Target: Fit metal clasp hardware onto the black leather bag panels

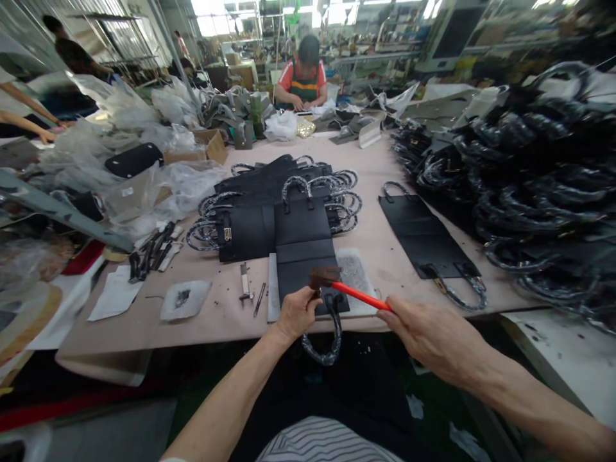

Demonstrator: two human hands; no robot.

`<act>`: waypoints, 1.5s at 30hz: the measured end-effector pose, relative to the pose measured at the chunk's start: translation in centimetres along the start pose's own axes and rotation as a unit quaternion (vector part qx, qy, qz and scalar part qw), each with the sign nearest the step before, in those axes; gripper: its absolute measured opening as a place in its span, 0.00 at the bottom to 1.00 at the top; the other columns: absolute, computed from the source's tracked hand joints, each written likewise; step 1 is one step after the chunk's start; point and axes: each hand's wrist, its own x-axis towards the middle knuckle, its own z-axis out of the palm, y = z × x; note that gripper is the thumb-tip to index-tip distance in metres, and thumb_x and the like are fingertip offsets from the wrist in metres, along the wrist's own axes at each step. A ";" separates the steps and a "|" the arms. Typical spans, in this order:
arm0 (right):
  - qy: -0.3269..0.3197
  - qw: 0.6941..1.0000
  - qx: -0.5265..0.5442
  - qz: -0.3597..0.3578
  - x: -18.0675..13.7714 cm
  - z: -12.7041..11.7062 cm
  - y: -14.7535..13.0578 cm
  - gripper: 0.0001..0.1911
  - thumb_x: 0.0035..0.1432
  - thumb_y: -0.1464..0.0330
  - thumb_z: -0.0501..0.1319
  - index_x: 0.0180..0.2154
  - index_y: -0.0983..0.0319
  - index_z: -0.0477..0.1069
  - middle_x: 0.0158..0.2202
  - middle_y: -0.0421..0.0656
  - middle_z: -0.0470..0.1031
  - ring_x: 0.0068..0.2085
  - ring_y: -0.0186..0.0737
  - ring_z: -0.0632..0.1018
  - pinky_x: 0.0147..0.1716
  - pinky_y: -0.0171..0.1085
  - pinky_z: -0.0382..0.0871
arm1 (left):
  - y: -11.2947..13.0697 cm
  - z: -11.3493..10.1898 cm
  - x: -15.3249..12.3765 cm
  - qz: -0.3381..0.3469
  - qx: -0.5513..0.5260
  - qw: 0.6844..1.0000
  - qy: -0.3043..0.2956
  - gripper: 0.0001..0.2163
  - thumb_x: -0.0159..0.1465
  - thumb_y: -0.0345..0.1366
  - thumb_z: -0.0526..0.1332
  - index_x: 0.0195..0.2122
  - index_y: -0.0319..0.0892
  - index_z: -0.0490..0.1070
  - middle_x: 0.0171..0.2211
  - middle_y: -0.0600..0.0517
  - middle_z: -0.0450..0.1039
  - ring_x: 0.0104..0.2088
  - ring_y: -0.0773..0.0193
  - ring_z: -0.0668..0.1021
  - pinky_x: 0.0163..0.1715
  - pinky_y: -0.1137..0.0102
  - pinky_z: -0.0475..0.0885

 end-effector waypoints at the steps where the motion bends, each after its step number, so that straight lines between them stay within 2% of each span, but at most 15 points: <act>1: 0.018 1.000 -0.001 -0.004 0.1 -0.4 -0.4 0.18 0.70 0.54 0.50 0.29 0.56 0.61 0.19 0.38 0.66 0.17 0.37 0.62 0.22 0.40 0.45 | 0.0 0.0 0.0 0.000 0.000 1.000 -0.002 0.06 0.65 0.28 0.61 0.41 0.43 0.74 0.35 0.50 0.80 0.36 0.61 0.83 0.38 0.69 0.78; 4: 0.150 0.987 0.043 0.025 0.1 -0.9 -1.4 0.18 0.72 0.55 0.48 0.30 0.55 0.61 0.20 0.39 0.65 0.19 0.38 0.66 0.22 0.39 0.52 | -0.1 0.1 0.0 0.004 -0.003 1.000 -0.004 0.06 0.65 0.29 0.62 0.42 0.42 0.74 0.36 0.49 0.80 0.37 0.60 0.83 0.40 0.68 0.78; 6: 0.182 0.981 0.053 0.030 -0.3 -0.6 -1.6 0.18 0.72 0.55 0.46 0.31 0.55 0.61 0.20 0.40 0.66 0.19 0.39 0.66 0.22 0.39 0.53 | -0.2 0.0 0.0 0.003 -0.006 1.000 -0.003 0.06 0.65 0.29 0.62 0.42 0.42 0.74 0.37 0.49 0.80 0.38 0.60 0.83 0.41 0.68 0.78; 11: -0.027 0.999 0.003 0.026 -0.7 0.6 -0.1 0.21 0.69 0.51 0.48 0.28 0.56 0.61 0.18 0.39 0.65 0.17 0.37 0.61 0.22 0.40 0.44 | -0.3 0.1 0.0 -0.007 0.007 1.000 -0.015 0.05 0.64 0.27 0.62 0.38 0.42 0.74 0.33 0.50 0.80 0.35 0.60 0.83 0.38 0.69 0.78; 16: 0.008 0.979 0.122 0.160 0.1 2.3 3.4 0.22 0.68 0.50 0.47 0.27 0.56 0.59 0.19 0.38 0.64 0.21 0.38 0.66 0.22 0.37 0.55 | -0.1 -0.2 0.0 -0.003 -0.003 1.000 -0.019 0.07 0.65 0.28 0.61 0.43 0.42 0.74 0.38 0.49 0.80 0.39 0.60 0.83 0.43 0.67 0.78; 19: -0.042 0.927 0.206 0.310 0.2 5.1 6.7 0.21 0.66 0.51 0.47 0.28 0.57 0.60 0.20 0.37 0.62 0.18 0.36 0.64 0.16 0.35 0.57 | 0.0 -0.4 0.1 0.005 -0.008 1.000 -0.023 0.07 0.65 0.29 0.62 0.43 0.43 0.74 0.38 0.49 0.80 0.39 0.60 0.83 0.42 0.67 0.79; 21: -0.067 0.903 0.207 0.371 0.1 7.1 8.9 0.20 0.67 0.52 0.45 0.30 0.57 0.62 0.20 0.37 0.62 0.17 0.35 0.64 0.15 0.34 0.58 | 0.1 -0.5 0.1 0.007 -0.004 1.000 -0.025 0.07 0.65 0.29 0.62 0.43 0.43 0.74 0.37 0.49 0.80 0.38 0.60 0.82 0.42 0.67 0.79; 23: -0.069 0.909 0.157 0.380 0.0 8.6 10.5 0.20 0.68 0.54 0.44 0.31 0.58 0.64 0.22 0.39 0.65 0.19 0.38 0.68 0.18 0.36 0.63 | 0.2 -0.5 0.0 0.006 0.003 1.000 -0.026 0.06 0.66 0.29 0.62 0.43 0.43 0.74 0.37 0.49 0.80 0.38 0.60 0.82 0.42 0.67 0.78; 27: -0.005 0.947 0.044 0.319 0.8 10.3 10.8 0.18 0.66 0.58 0.49 0.40 0.64 0.71 0.38 0.56 0.74 0.39 0.54 0.77 0.38 0.48 0.72 | 0.5 -0.7 0.0 0.000 0.005 0.999 -0.035 0.05 0.66 0.30 0.62 0.43 0.43 0.73 0.39 0.48 0.79 0.40 0.59 0.82 0.43 0.67 0.78; 31: 0.118 0.990 -0.015 0.080 3.0 12.8 6.8 0.26 0.66 0.57 0.53 0.58 0.67 0.67 0.59 0.61 0.67 0.58 0.61 0.70 0.55 0.56 0.67 | 1.0 -1.0 0.1 -0.015 0.014 0.999 -0.051 0.06 0.67 0.34 0.62 0.44 0.44 0.73 0.39 0.48 0.79 0.40 0.59 0.82 0.43 0.67 0.78; 35: 0.076 0.994 0.042 -0.071 4.6 16.0 2.1 0.26 0.67 0.60 0.57 0.61 0.65 0.66 0.65 0.57 0.64 0.65 0.58 0.64 0.62 0.58 0.60 | 1.1 -0.9 0.0 -0.038 0.002 0.998 -0.056 0.05 0.67 0.34 0.62 0.43 0.44 0.75 0.38 0.49 0.80 0.39 0.59 0.82 0.44 0.66 0.78; 38: 0.041 0.996 0.039 -0.071 4.9 17.3 0.8 0.26 0.66 0.62 0.58 0.62 0.64 0.66 0.67 0.55 0.62 0.68 0.59 0.60 0.65 0.62 0.54 | 1.0 -0.5 0.4 -0.102 -0.078 0.991 -0.029 0.03 0.66 0.35 0.62 0.39 0.44 0.76 0.36 0.50 0.80 0.38 0.61 0.82 0.45 0.66 0.78; 41: 0.024 0.997 0.043 -0.057 4.8 17.3 0.9 0.27 0.65 0.64 0.59 0.63 0.64 0.66 0.68 0.54 0.60 0.69 0.59 0.59 0.66 0.61 0.52 | 0.7 -1.0 1.7 -0.216 -0.243 0.940 0.098 0.10 0.68 0.44 0.62 0.40 0.42 0.74 0.35 0.50 0.80 0.36 0.61 0.83 0.41 0.66 0.79; 43: 0.018 0.997 0.048 -0.052 4.7 16.9 1.0 0.28 0.64 0.64 0.60 0.64 0.63 0.66 0.68 0.54 0.60 0.69 0.59 0.59 0.67 0.61 0.52 | 0.3 -2.4 2.7 -0.260 -0.316 0.895 0.175 0.16 0.66 0.50 0.62 0.42 0.41 0.72 0.34 0.50 0.80 0.35 0.60 0.84 0.39 0.65 0.80; 45: 0.014 0.997 0.051 -0.049 4.7 16.7 1.1 0.28 0.64 0.64 0.61 0.64 0.64 0.65 0.68 0.54 0.60 0.69 0.59 0.58 0.67 0.61 0.51 | -0.4 -4.6 3.4 -0.276 -0.296 0.895 0.186 0.18 0.63 0.51 0.65 0.42 0.40 0.72 0.34 0.50 0.80 0.34 0.60 0.83 0.39 0.65 0.80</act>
